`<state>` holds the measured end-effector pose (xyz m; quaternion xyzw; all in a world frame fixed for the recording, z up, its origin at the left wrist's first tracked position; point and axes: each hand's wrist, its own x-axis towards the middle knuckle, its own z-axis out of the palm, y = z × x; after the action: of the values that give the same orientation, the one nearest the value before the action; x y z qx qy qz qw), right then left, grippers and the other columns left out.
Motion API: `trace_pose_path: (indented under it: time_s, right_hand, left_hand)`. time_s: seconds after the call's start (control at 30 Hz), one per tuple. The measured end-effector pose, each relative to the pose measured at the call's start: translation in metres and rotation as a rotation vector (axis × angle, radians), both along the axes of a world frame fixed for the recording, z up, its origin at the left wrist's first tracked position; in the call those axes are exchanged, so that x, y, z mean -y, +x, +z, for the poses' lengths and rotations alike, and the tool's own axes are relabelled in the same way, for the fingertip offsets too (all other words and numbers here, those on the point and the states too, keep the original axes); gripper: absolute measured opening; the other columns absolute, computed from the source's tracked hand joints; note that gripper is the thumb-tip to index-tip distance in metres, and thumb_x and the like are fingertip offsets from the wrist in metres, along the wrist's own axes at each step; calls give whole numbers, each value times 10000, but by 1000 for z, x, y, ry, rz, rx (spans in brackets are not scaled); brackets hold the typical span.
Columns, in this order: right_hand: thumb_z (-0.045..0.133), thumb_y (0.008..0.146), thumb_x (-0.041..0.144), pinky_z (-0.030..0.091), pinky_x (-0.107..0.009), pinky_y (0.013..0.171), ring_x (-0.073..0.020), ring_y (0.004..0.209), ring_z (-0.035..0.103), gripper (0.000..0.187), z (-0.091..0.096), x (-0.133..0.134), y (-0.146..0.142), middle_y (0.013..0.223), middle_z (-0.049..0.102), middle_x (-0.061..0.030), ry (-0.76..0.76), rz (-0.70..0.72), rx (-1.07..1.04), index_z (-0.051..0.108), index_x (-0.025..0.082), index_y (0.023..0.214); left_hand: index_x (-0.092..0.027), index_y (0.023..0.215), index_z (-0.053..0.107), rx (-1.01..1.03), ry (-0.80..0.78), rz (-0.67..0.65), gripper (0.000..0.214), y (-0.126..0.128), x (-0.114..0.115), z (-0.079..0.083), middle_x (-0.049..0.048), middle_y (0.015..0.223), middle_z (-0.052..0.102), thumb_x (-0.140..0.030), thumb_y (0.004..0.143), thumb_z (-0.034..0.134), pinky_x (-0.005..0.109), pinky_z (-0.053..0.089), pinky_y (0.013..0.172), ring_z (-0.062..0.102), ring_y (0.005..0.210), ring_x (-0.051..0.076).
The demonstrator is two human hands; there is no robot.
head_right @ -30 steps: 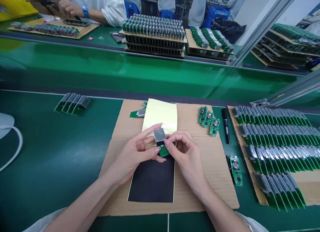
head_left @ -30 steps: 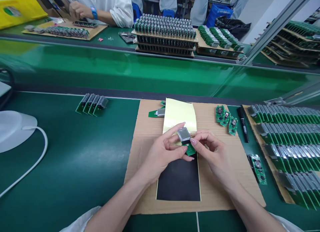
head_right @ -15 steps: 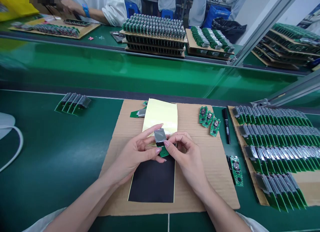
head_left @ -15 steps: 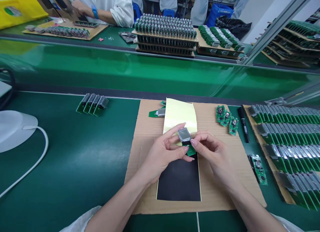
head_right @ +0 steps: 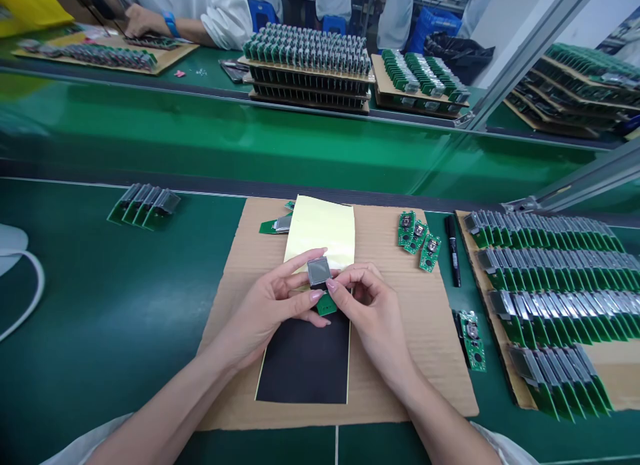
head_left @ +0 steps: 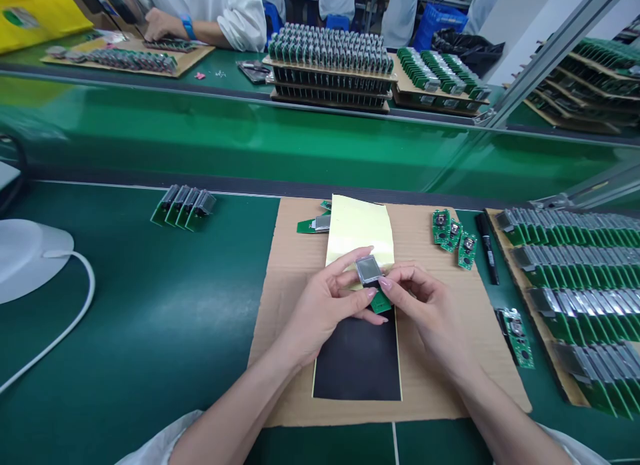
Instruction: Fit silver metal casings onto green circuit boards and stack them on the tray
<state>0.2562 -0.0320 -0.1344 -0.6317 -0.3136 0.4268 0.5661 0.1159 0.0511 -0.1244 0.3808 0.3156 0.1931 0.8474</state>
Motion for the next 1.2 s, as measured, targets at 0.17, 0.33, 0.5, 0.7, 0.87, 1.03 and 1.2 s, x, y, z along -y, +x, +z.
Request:
trace_pose_path:
  time_s: [0.17, 0.33, 0.5, 0.7, 0.87, 1.03, 1.2]
  right_hand:
    - [728, 781, 374, 399, -367, 784, -220, 871, 564, 173, 0, 0, -1, 870, 628, -29, -19, -7, 7, 675, 227, 709]
    - [727, 782, 379, 402, -381, 801, -239, 908, 577, 177, 2, 0, -2, 890, 644, -42, -33, -9, 17, 673, 225, 712]
    - [727, 786, 370, 415, -389, 815, -254, 949, 590, 171, 1, -1, -2, 888, 643, -44, -14, -15, 17, 669, 227, 713]
    - [713, 810, 306, 444, -359, 790, -205, 869, 582, 131, -2, 1, -6, 851, 628, -29, 39, -36, 120, 646, 228, 729]
    - [773, 750, 315, 479, -311, 689, -170, 790, 589, 256, -6, 0, -9, 819, 610, 13, 86, -135, 66, 536, 256, 827]
    - [738, 776, 403, 493, -318, 694, -177, 792, 591, 258, -1, -2, -3, 842, 630, -6, 17, 68, -37, 605, 251, 936]
    - [710, 814, 396, 503, -311, 702, -168, 791, 604, 194, 0, -1, -2, 865, 670, -11, 2, 122, -101, 659, 254, 936]
  left_hand:
    - [-200, 1332, 540, 2, -3, 18, 582, 2, -1, 2, 69, 1123, 717, -137, 784, 727, 274, 636, 655, 661, 836, 142]
    - [-215, 1333, 546, -13, 8, 13, 575, 2, -1, 2, 67, 1116, 720, -155, 790, 724, 279, 634, 654, 660, 841, 151]
    - [-226, 1324, 558, -25, 23, 18, 570, 2, -1, 2, 65, 1091, 729, -169, 783, 729, 272, 624, 637, 668, 818, 155]
    - [-207, 1292, 562, -16, 33, 26, 525, 1, 0, 1, 69, 1035, 742, -165, 794, 721, 251, 616, 592, 664, 783, 150]
    - [-209, 1268, 569, 0, 43, 31, 493, 1, -1, 1, 70, 1031, 740, -172, 799, 716, 249, 615, 547, 665, 779, 158]
    - [-228, 1218, 592, -28, 86, 33, 461, 1, -1, 0, 46, 1038, 726, -190, 780, 733, 268, 623, 575, 657, 775, 154]
    - [-227, 1113, 609, -78, 110, 58, 404, 1, 0, -1, 16, 896, 732, -186, 741, 760, 226, 584, 508, 645, 722, 149]
